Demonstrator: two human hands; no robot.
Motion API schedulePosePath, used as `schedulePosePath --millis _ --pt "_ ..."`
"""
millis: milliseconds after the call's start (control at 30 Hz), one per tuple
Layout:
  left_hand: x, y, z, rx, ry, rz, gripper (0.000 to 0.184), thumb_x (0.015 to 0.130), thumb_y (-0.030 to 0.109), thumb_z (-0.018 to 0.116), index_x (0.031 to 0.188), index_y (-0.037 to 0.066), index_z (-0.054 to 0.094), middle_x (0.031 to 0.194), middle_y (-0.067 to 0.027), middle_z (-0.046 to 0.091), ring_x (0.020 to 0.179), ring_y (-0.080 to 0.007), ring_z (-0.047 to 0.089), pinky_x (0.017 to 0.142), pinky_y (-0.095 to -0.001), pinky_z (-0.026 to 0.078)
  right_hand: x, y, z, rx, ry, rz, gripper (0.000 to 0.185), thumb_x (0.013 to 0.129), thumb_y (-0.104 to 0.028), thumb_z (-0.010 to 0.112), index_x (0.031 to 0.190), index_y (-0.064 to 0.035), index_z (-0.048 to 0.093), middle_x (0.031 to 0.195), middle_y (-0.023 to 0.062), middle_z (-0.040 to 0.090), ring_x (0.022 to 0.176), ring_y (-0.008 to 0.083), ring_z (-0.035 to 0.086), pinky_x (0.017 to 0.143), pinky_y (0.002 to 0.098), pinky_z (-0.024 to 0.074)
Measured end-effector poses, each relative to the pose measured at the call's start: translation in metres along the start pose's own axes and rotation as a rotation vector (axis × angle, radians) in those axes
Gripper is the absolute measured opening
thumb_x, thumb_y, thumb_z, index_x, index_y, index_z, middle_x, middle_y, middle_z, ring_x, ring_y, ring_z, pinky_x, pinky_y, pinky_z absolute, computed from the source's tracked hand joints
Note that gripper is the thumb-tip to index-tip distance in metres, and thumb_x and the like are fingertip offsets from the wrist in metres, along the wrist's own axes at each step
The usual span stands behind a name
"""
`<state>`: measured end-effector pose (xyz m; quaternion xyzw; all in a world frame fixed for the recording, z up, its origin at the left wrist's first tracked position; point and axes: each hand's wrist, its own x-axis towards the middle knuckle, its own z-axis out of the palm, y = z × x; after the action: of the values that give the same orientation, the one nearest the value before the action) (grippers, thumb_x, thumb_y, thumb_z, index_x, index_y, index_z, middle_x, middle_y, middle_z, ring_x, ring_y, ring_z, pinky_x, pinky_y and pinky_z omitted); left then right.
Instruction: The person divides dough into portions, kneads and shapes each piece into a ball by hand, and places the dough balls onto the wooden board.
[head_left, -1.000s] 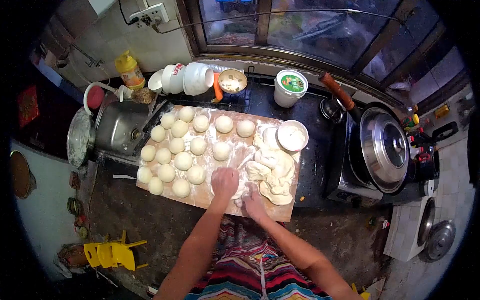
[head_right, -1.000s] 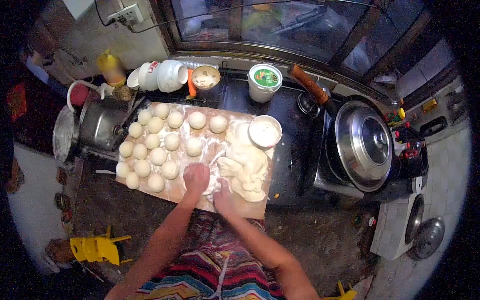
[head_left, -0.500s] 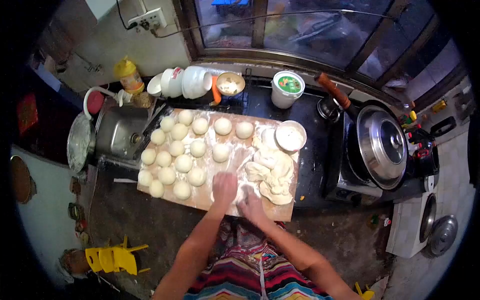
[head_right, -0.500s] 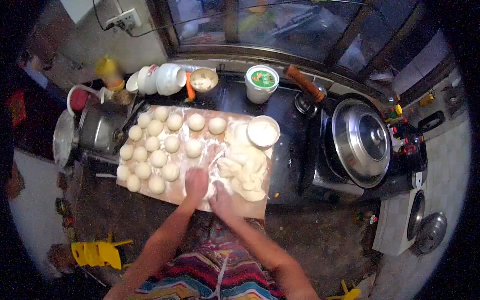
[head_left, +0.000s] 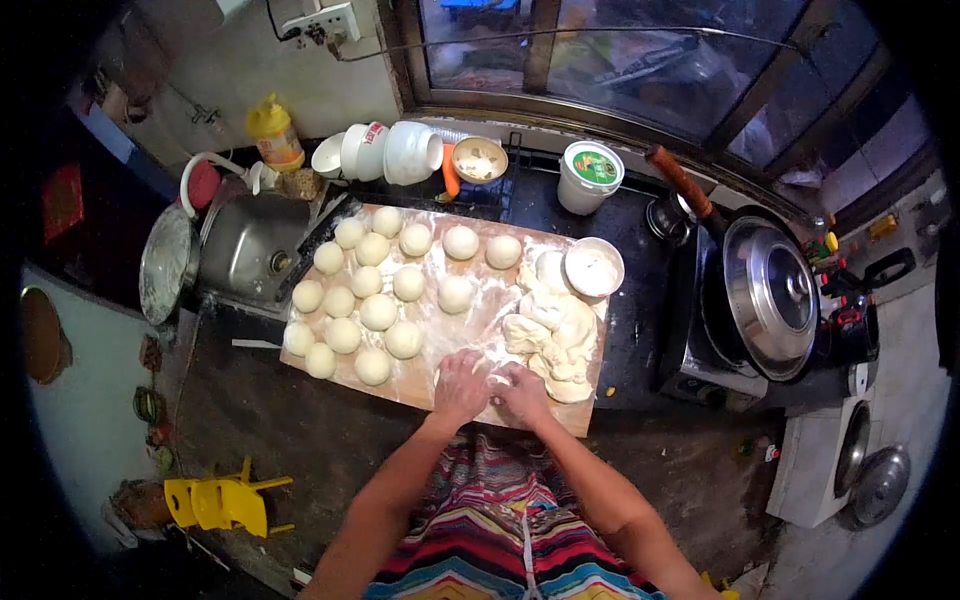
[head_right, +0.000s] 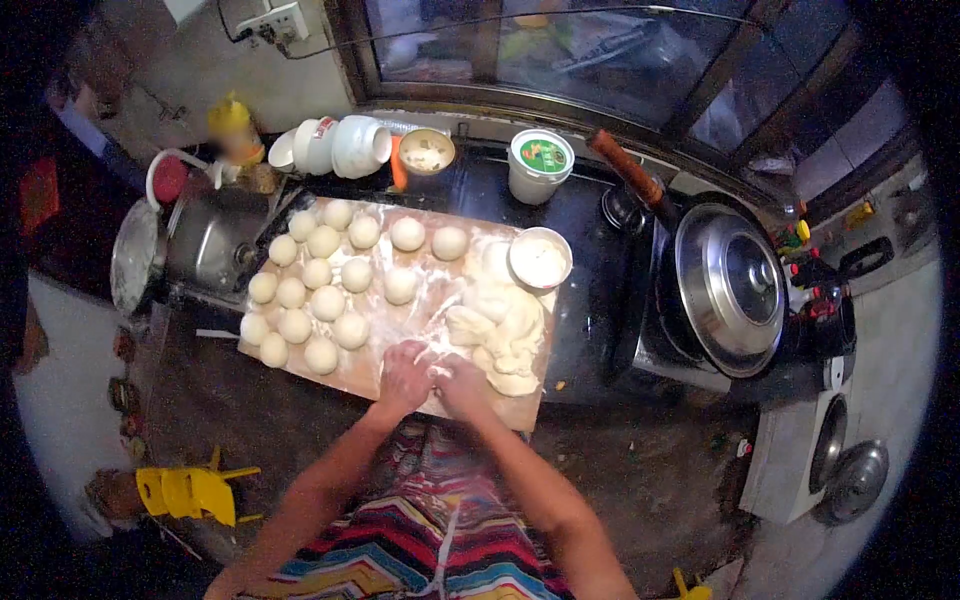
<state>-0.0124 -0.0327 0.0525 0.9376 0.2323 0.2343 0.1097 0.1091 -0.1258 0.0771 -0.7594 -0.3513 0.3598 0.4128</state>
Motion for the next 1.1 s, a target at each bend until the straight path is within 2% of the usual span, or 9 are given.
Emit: schedulePosePath --millis 67,233,300,400,633,867,900,1000,1100 --pt "-0.004 -0.004 -0.001 -0.025 -0.038 0.085 0.026 0.078 0.025 0.066 0.098 0.009 0.063 0.108 -0.0109 0.057 0.107 -0.0302 0.051 0.09 -0.0456 0.04 0.005 0.023 0.001 0.155 -0.077 0.241 0.02 0.077 -0.006 0.066 0.096 -0.0002 0.063 0.071 0.0072 0.062 0.065 0.0145 0.059 0.056 0.0288 0.0471" --pt "-0.013 -0.016 0.017 -0.021 -0.093 0.15 0.027 0.079 0.025 0.066 0.098 0.007 0.062 0.106 -0.0115 0.056 0.102 -0.0314 0.053 0.087 -0.0445 0.042 -0.006 0.073 -0.014 -0.146 0.038 -0.582 0.022 0.077 0.003 0.062 0.099 -0.0002 0.058 0.075 0.0045 0.059 0.059 0.0117 0.055 0.049 0.0254 0.0433" --pt "-0.013 -0.017 0.024 -0.058 -0.038 0.049 0.027 0.078 0.024 0.068 0.099 0.007 0.063 0.104 -0.0132 0.058 0.1 -0.0334 0.054 0.086 -0.0474 0.042 -0.028 -0.005 -0.058 1.027 -0.115 0.238 0.023 0.077 0.003 0.063 0.099 -0.0006 0.058 0.078 0.0051 0.06 0.06 0.0126 0.056 0.05 0.0241 0.0439" --pt "-0.007 -0.008 0.031 -0.122 0.068 -0.148 0.023 0.079 0.02 0.068 0.094 0.004 0.062 0.1 -0.0136 0.058 0.094 -0.0332 0.054 0.082 -0.0461 0.043 -0.036 -0.041 -0.114 0.577 0.047 0.21 0.029 0.079 -0.001 0.062 0.107 0.0011 0.056 0.083 0.0087 0.061 0.071 0.0197 0.062 0.062 0.0276 0.0502" --pt "0.009 0.001 -0.008 0.05 -0.01 -0.336 0.017 0.084 0.021 0.064 0.09 0.005 0.065 0.092 -0.0125 0.061 0.092 -0.0327 0.054 0.081 -0.0452 0.041 -0.022 0.002 -0.096 -0.756 0.204 -0.434 0.041 0.078 -0.017 0.068 0.114 0.0001 0.058 0.117 0.0245 0.049 0.107 0.0404 0.053 0.091 0.0413 0.046" --pt "0.069 0.032 0.017 -0.281 0.001 -0.35 0.045 0.078 0.031 0.071 0.11 0.002 0.059 0.107 -0.0201 0.058 0.105 -0.0377 0.052 0.089 -0.0487 0.041 0.004 0.051 -0.088 -0.199 0.385 -0.206 0.032 0.073 -0.011 0.07 0.103 -0.0034 0.06 0.099 0.0192 0.058 0.093 0.0356 0.059 0.083 0.0398 0.0479" --pt "0.082 0.042 0.022 -0.315 -0.031 -0.416 0.05 0.077 0.031 0.072 0.114 0.001 0.057 0.109 -0.0217 0.057 0.105 -0.0384 0.052 0.09 -0.0487 0.041 0.0 0.062 -0.091 -0.072 0.447 -0.229 0.029 0.072 -0.003 0.067 0.101 -0.0035 0.059 0.092 0.0105 0.06 0.086 0.0253 0.059 0.079 0.0346 0.0485" --pt "0.096 0.06 0.026 -0.077 -0.17 -0.467 0.064 0.076 0.03 0.073 0.121 -0.006 0.046 0.114 -0.0287 0.052 0.107 -0.0405 0.05 0.093 -0.0469 0.041 -0.007 0.096 -0.092 0.612 0.487 0.186 0.028 0.072 0.002 0.064 0.098 -0.005 0.058 0.093 0.0044 0.059 0.086 0.0171 0.058 0.076 0.0302 0.0482" --pt "0.07 0.062 0.049 -0.289 -0.125 -0.511 0.048 0.073 0.024 0.075 0.106 -0.002 0.051 0.108 -0.0244 0.054 0.101 -0.0396 0.053 0.086 -0.0455 0.044 -0.013 0.079 -0.094 0.587 0.483 0.167 0.031 0.073 -0.002 0.064 0.103 -0.0055 0.058 0.1 0.0065 0.058 0.092 0.0171 0.056 0.083 0.0293 0.046"
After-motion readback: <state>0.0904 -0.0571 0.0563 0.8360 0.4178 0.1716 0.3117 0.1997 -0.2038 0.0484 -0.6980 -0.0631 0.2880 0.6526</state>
